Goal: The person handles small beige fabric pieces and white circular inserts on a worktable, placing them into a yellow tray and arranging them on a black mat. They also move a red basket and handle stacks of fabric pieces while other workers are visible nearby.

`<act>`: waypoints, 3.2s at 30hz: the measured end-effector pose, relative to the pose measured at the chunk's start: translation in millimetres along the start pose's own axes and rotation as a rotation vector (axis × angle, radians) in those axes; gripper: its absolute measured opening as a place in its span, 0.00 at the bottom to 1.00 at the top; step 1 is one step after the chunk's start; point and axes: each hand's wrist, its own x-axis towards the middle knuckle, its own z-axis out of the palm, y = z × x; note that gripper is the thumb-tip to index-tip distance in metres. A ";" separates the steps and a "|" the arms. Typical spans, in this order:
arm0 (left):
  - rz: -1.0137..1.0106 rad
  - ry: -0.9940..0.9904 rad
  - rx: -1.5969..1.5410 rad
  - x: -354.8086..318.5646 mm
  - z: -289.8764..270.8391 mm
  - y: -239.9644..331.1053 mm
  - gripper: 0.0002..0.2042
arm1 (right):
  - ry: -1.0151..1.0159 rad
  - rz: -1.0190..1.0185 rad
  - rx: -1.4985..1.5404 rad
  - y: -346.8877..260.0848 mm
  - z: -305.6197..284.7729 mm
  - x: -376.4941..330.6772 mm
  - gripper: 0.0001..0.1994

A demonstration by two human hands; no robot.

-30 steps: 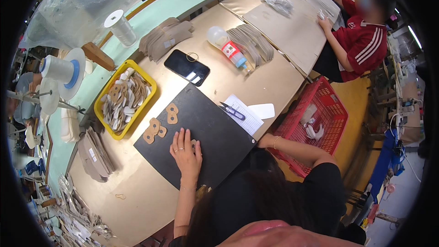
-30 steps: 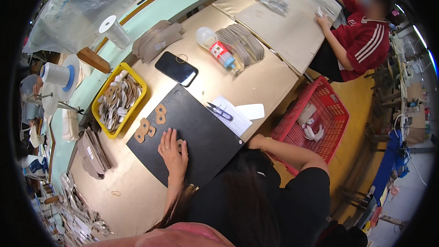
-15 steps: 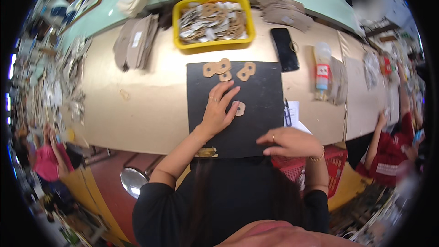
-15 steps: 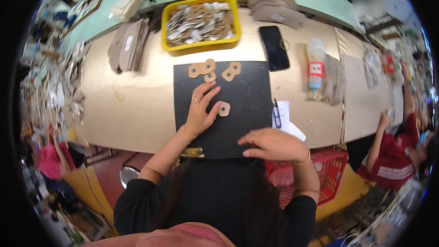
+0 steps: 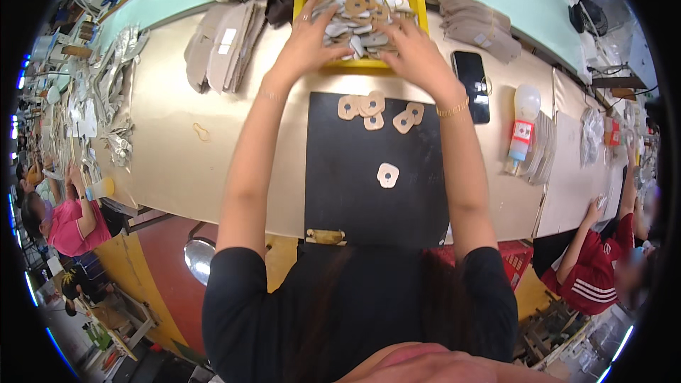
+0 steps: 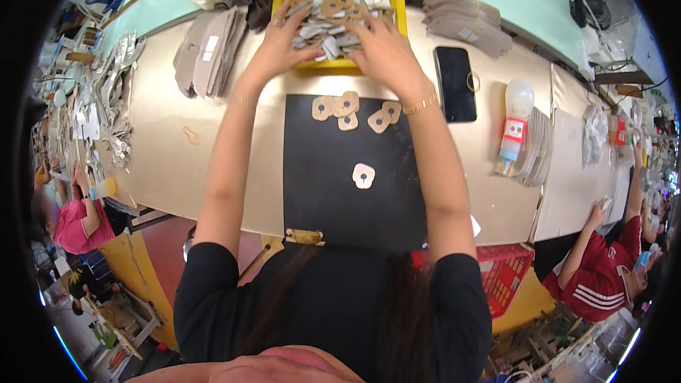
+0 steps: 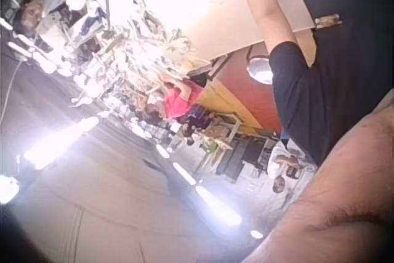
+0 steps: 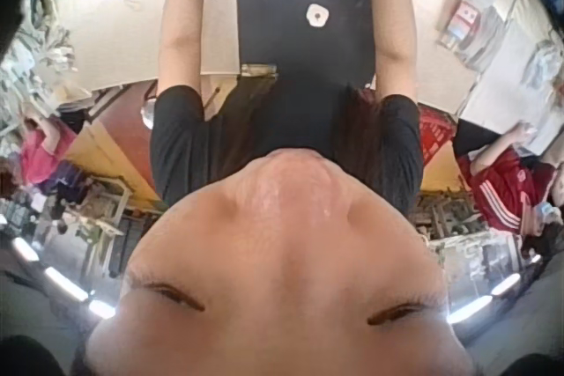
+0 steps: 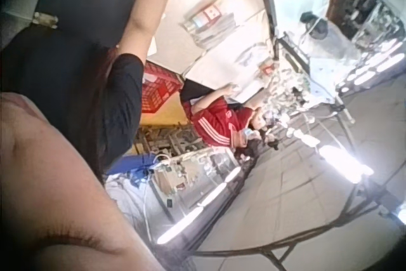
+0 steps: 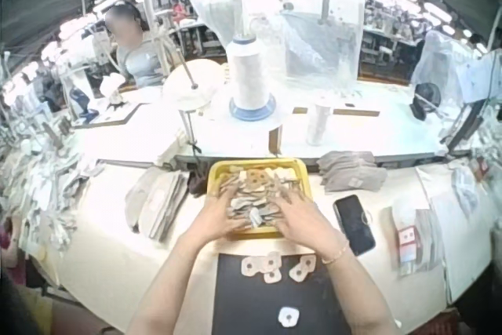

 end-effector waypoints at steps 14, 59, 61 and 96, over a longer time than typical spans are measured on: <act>0.116 -0.336 0.332 50.6 6.4 -28.9 0.43 | -0.202 -0.025 -0.159 27.1 45.2 82.5 0.43; 0.081 -0.394 0.157 73.5 -21.4 -8.7 0.30 | -0.582 0.203 0.154 14.4 -44.0 96.2 0.28; 0.137 -0.389 0.092 82.7 -26.9 -12.2 0.31 | -0.549 0.243 0.311 10.5 -55.7 99.7 0.30; 0.281 0.100 0.120 11.7 31.6 -20.9 0.44 | 0.132 -0.029 -0.226 12.6 65.9 7.7 0.28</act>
